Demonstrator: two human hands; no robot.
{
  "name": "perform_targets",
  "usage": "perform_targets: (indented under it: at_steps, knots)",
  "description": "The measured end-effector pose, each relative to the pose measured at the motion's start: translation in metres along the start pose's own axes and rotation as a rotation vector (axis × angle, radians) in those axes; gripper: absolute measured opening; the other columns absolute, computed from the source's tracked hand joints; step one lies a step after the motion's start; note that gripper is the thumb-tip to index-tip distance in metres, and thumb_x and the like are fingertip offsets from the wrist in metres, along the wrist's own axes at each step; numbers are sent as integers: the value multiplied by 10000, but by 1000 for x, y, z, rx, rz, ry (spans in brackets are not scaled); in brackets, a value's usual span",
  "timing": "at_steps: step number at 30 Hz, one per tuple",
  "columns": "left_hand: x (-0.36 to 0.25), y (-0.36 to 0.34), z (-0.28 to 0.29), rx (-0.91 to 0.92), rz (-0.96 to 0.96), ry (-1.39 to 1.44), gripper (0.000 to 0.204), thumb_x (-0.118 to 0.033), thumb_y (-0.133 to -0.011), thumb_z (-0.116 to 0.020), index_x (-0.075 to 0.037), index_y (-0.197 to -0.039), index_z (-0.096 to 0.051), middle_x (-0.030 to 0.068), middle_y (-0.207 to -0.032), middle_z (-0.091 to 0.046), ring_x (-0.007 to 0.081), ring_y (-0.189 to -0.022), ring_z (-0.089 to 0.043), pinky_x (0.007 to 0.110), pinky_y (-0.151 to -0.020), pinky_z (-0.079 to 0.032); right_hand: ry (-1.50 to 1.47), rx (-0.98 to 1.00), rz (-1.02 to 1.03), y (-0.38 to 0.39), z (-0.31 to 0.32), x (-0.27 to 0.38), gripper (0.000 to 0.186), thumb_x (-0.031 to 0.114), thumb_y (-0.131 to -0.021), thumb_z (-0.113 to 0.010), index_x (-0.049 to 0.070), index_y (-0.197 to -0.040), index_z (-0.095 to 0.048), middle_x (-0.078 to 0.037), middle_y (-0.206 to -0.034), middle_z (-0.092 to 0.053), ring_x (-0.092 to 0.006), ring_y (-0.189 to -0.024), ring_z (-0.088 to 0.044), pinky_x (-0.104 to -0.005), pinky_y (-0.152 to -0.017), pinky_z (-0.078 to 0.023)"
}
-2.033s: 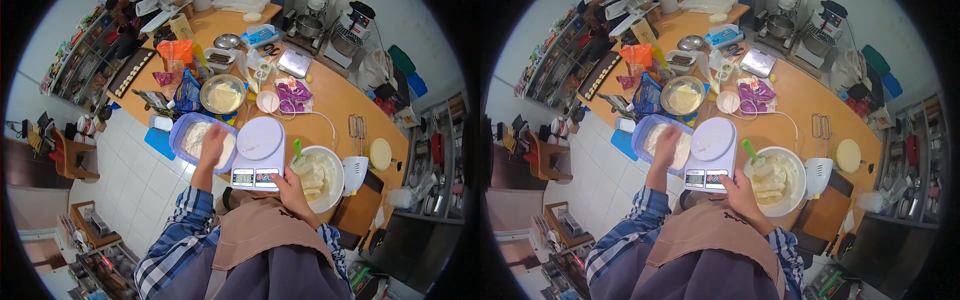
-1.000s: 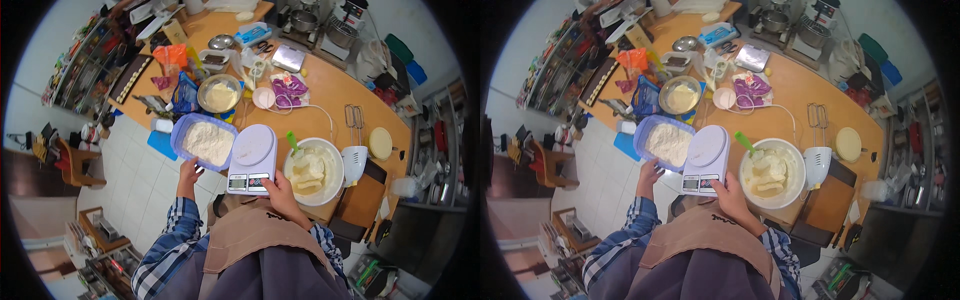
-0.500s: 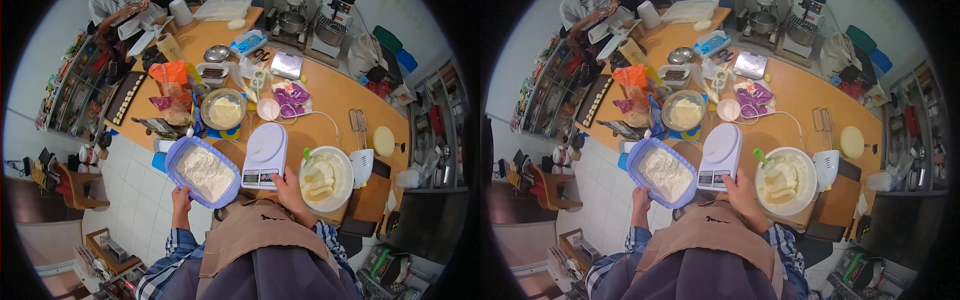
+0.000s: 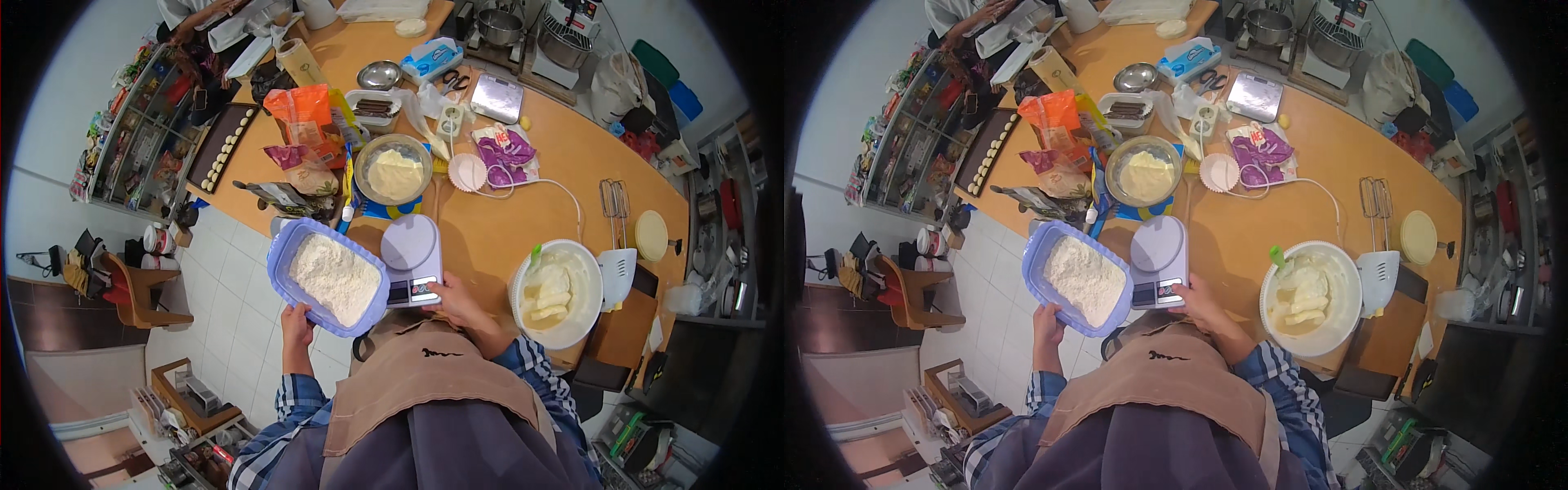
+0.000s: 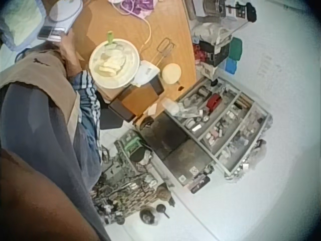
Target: The person weighs flour on a digital scale and kemudian mixes butter and sugar in a bowl using a hand mixer.
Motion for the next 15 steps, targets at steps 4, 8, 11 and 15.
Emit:
perform_targets:
  at_steps: [4,8,11,15]
  knots:
    - [-1,-5,6,10,-22,27,293,32,-793,-483,54,-1085,-502,136,-991,-596,282,-865,-622,457,-754,-545,-113,123,-66,-28,-14,-23,276,84,-959,-496,49,-1231,-467,-107,-1147,-571,-255,-980,-613,-446,-781,-549]
    - [-2,-9,7,20,-20,39,275,31,-791,-484,51,-1063,-515,138,-980,-592,286,-857,-620,453,-742,-546,-193,162,-116,-49,-36,-40,292,51,-958,-480,51,-1249,-456,-108,-1149,-588,-269,-1035,-591,-466,-841,-515]
    - [-3,-6,-4,21,-13,85,173,30,-779,-515,-7,-948,-516,80,-844,-586,226,-713,-615,393,-647,-561,-127,32,-125,-60,-39,-44,312,42,-943,-498,37,-1255,-477,-128,-1137,-611,-279,-1011,-605,-439,-836,-503]
    - [-7,-1,-24,-5,2,95,140,27,-775,-526,-19,-907,-511,73,-825,-578,225,-691,-607,389,-628,-555,464,-91,223,-102,-8,-69,350,167,-903,-588,-23,-1194,-548,-205,-1036,-658,-336,-933,-641,-433,-797,-490]
Point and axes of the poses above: each hand's wrist, its own y-axis away from the middle knuckle, its own z-axis out of the back of the hand, x = y × z, the point moved 3 cm from there along -y, towards the middle knuckle
